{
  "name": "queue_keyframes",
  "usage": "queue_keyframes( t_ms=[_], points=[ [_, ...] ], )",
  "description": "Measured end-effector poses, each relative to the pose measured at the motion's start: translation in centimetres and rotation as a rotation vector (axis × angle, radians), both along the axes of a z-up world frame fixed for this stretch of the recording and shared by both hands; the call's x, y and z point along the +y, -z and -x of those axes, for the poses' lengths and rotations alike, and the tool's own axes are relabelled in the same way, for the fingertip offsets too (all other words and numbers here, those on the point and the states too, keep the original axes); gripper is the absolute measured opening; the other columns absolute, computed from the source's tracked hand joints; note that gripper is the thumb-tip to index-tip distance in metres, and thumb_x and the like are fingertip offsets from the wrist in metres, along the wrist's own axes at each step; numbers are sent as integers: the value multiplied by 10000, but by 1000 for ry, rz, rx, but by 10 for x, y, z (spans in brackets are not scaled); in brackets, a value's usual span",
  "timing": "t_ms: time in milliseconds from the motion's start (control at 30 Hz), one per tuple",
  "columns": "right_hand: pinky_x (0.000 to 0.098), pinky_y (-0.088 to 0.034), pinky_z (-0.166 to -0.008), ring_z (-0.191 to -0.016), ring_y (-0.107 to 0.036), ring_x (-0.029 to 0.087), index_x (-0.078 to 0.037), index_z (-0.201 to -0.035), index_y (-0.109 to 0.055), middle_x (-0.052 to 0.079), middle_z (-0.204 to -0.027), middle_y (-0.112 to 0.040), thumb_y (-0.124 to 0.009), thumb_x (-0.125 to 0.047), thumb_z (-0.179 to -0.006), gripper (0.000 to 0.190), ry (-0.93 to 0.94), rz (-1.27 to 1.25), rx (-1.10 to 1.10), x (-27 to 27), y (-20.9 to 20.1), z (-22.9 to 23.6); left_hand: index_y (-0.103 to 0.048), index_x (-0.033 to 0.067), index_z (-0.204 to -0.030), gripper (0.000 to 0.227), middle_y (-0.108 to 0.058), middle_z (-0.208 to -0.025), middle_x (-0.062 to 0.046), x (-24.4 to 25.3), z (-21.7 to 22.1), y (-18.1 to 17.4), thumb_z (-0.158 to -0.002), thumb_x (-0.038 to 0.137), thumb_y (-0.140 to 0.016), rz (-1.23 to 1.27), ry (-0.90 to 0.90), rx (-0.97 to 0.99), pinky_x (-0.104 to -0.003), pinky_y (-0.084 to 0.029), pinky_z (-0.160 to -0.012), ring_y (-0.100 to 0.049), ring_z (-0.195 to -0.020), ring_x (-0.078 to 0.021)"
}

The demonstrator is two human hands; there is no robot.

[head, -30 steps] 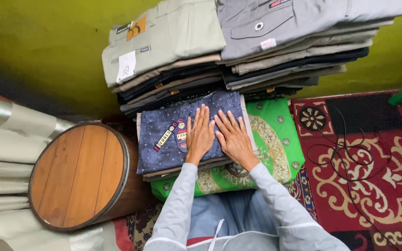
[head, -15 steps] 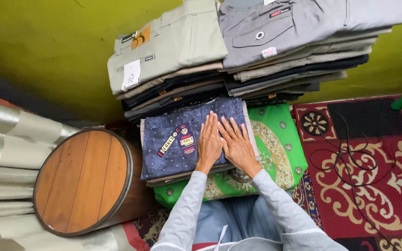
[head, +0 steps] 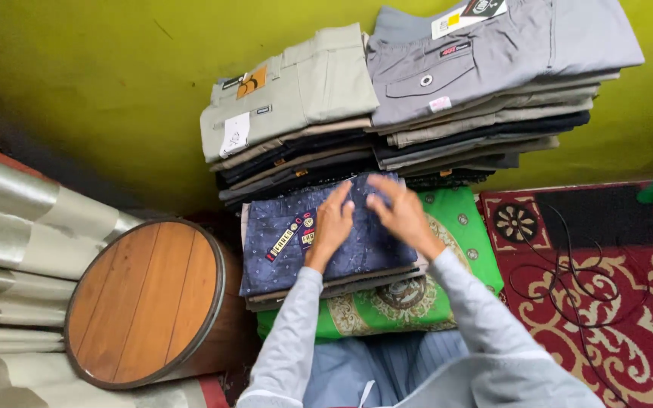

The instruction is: Sorting and flattening a stack of folded trousers on a surface.

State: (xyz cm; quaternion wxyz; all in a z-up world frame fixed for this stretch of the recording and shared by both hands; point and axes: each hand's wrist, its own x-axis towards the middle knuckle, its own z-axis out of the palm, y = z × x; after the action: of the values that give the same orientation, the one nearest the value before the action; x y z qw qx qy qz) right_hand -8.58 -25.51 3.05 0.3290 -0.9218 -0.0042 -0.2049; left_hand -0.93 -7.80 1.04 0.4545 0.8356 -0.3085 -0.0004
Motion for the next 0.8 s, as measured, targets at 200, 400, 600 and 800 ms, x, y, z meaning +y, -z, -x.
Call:
queue_keyframes(
  t_ms=[200,400,600,800],
  points=[
    [532,-532,-921,-1088,-670,405,-59,-1329,-648,187,-1143,-692,-685,-316,-1002,417,123,-20,-256,-47,-89,-92,-576,60,-1400,450,-659,-1301,-226,4,-66,-77,-952,20,-565,389,-87,51,-487,-536,-1005,-630,-1212,-407],
    [593,-533,-865,-1018,-699,435,-39,-1213,-696,188,-921,-744,-532,-682,-977,704,255,-42,175,-71,-113,-167,-579,58,-1362,401,-686,-1271,-185,0,-112,-64,-964,87,-610,533,-70,194,-405,-586,-910,-689,-1141,-329],
    [477,-604,-659,-780,-745,382,2,-980,-746,224,-777,-703,-661,-530,-894,546,268,-343,315,-67,-111,-197,-512,77,-1395,451,-611,-1381,-197,-2,-105,-59,-958,93,-622,590,-32,268,-326,-594,-771,-658,-1184,-337],
    [377,-685,-648,-770,-705,205,-15,-891,-635,119,-871,-662,-831,-205,-784,293,103,-1136,80,-20,-172,-194,-375,143,-1498,604,-421,-1585,-134,-5,-92,-70,-930,122,-577,544,25,300,-241,-502,-618,-646,-1040,-243]
  ],
)
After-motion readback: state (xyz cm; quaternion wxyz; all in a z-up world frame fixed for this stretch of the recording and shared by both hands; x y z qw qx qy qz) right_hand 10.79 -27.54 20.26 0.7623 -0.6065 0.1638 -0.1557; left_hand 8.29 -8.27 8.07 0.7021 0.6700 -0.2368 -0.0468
